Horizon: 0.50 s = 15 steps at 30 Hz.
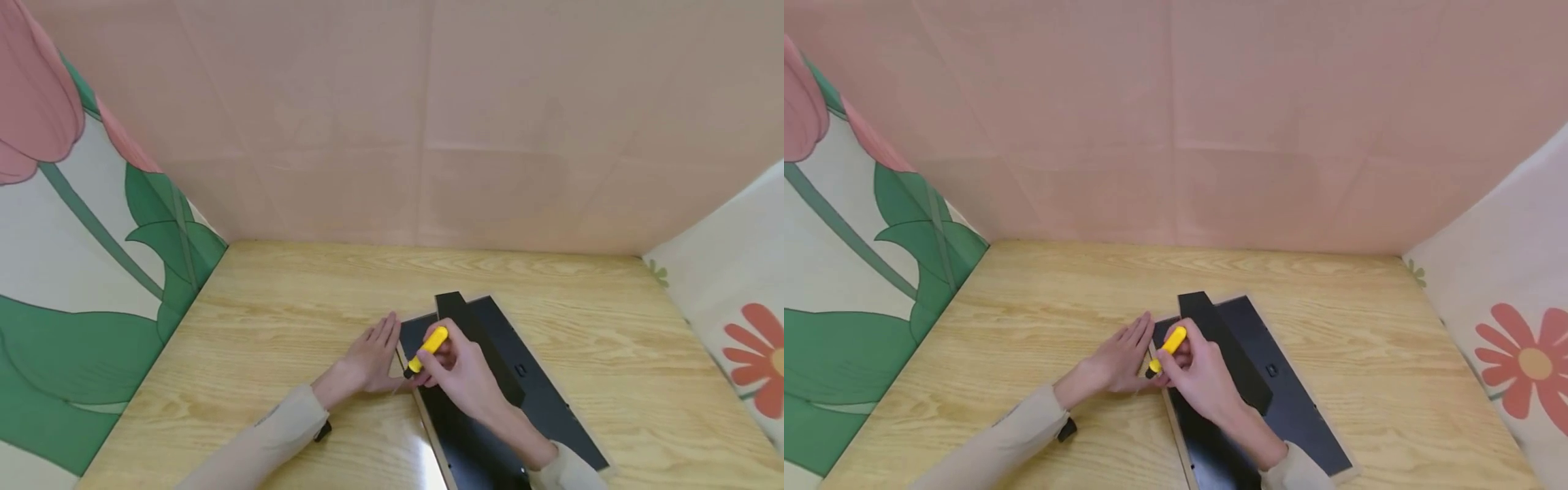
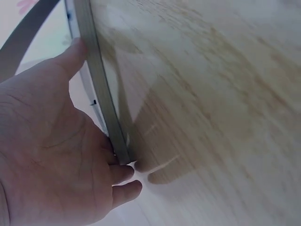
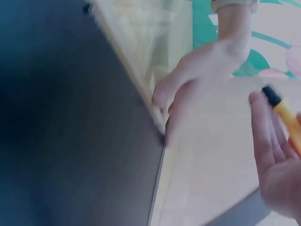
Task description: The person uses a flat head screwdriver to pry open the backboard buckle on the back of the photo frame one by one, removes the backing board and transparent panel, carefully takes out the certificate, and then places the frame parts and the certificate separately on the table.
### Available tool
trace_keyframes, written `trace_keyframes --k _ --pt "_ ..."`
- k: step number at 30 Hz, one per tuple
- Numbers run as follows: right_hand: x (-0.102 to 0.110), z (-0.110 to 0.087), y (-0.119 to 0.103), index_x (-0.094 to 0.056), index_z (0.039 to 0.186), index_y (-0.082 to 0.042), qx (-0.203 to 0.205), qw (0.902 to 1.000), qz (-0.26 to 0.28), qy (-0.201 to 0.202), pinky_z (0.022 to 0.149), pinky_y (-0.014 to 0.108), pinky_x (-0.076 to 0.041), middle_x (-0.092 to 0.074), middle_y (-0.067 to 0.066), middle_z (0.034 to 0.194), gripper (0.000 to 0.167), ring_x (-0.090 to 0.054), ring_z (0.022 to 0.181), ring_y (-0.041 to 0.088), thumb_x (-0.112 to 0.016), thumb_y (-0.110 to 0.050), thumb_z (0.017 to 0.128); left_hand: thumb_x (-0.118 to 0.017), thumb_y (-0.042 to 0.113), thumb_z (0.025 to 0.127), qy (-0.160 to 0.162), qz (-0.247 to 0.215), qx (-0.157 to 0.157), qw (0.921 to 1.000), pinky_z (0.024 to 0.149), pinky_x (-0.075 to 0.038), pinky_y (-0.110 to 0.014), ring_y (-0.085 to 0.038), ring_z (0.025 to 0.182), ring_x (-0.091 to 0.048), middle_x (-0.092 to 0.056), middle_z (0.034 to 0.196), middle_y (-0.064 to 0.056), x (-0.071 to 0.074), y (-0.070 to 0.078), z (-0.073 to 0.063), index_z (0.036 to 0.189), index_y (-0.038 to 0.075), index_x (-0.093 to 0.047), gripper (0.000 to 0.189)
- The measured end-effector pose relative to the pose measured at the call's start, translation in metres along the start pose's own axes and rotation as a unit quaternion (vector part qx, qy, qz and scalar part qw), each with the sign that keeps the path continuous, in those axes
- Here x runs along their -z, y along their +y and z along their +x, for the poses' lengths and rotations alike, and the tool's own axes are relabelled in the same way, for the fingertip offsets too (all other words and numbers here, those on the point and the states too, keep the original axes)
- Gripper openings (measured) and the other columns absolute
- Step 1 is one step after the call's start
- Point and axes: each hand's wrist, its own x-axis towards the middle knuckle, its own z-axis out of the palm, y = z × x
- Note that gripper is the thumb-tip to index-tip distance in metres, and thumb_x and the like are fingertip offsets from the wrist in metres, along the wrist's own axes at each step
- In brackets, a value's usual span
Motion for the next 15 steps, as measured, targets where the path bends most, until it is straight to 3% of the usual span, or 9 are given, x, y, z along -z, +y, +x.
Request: trace_keyframes --k 4,7,11,15 --pt "0.014 -0.008 0.001 -0.045 0.109 0.0 -0.004 0.9972 0.05 -0.056 0.047 0.041 -0.055 -0.066 0.017 0.076 0.021 -0.065 0.053 0.027 -0.061 -0.004 0.095 -0.046 0.076 0.084 0.0 0.001 0.001 1.0 0.115 -0.018 -0.041 -0.032 0.145 -0.011 -0.006 0.159 -0.022 0.002 0.0 -0.005 0.153 -0.002 -0.013 0.109" --pt "0.028 -0.015 0.002 -0.043 0.109 0.004 -0.027 0.9926 0.098 -0.067 0.045 0.041 -0.054 -0.064 0.021 0.074 0.019 -0.063 0.052 0.032 -0.055 -0.003 0.097 -0.045 0.077 0.083 0.002 0.007 0.007 0.9999 0.115 -0.02 -0.041 -0.034 0.144 -0.014 -0.011 0.157 -0.025 0.004 -0.001 -0.012 0.151 -0.005 -0.017 0.11" --pt "0.049 -0.024 0.002 -0.042 0.11 0.004 -0.056 0.9892 0.132 -0.03 0.048 0.038 -0.055 -0.064 0.017 0.073 0.015 -0.064 0.056 0.033 -0.05 -0.002 0.099 -0.043 0.076 0.084 0.001 0.012 0.024 0.9996 0.115 -0.02 -0.043 -0.037 0.144 -0.015 -0.012 0.156 -0.026 0.001 -0.007 -0.021 0.15 -0.007 -0.018 0.11" --pt "0.071 -0.036 -0.001 -0.046 0.109 -0.004 -0.083 0.9898 0.115 0.016 0.049 0.036 -0.055 -0.065 0.013 0.073 0.01 -0.066 0.058 0.028 -0.05 -0.004 0.099 -0.04 0.079 0.083 0.006 0.026 0.059 0.9979 0.114 -0.021 -0.044 -0.039 0.143 -0.017 -0.015 0.155 -0.028 -0.002 -0.015 -0.029 0.149 -0.008 -0.019 0.111"
